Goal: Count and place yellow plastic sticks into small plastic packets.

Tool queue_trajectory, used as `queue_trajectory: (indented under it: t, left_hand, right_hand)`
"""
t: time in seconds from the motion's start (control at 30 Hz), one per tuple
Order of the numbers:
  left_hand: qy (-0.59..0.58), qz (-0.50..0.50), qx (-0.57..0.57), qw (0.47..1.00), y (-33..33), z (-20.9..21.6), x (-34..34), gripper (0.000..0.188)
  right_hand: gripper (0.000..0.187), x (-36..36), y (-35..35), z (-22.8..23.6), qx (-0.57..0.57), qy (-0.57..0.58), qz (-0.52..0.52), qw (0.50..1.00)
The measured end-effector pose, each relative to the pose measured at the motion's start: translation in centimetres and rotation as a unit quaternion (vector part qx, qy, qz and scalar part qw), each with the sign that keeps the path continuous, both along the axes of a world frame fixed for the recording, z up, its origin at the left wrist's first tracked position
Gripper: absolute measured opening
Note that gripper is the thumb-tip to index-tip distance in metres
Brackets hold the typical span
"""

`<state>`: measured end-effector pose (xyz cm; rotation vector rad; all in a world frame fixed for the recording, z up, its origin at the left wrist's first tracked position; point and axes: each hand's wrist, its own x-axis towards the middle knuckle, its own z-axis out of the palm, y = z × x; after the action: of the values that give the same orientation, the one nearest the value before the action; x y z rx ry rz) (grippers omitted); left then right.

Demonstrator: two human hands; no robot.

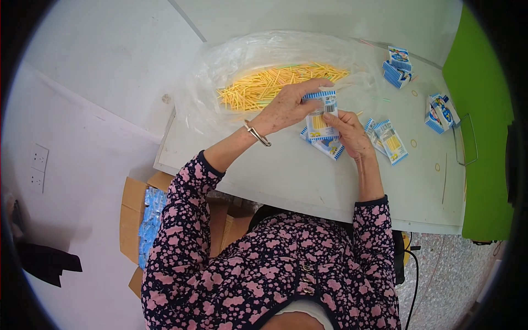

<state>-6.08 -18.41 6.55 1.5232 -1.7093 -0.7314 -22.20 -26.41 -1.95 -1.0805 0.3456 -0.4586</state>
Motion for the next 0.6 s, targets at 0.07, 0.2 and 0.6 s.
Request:
queue_trajectory:
  t: [0.07, 0.2, 0.6]
  left_hand:
    - [0.017, -0.002, -0.036, 0.999, -0.4, -0.2, -0.2, 0.038]
    - [-0.023, 0.010, -0.020, 0.999, -0.6, 0.5, -1.2, 0.038]
    - [0.189, -0.007, -0.006, 0.982, -1.2, -2.6, -0.9, 0.038]
  right_hand:
    - [0.024, -0.4, -0.1, 0.6, -0.032, 0.008, -0.023, 0.999]
    - [0.026, -0.7, 0.1, 1.3, -0.055, 0.008, -0.052, 0.997]
    - [0.023, -7.5, -1.3, 2.1, -0.144, 0.099, -0.093, 0.980]
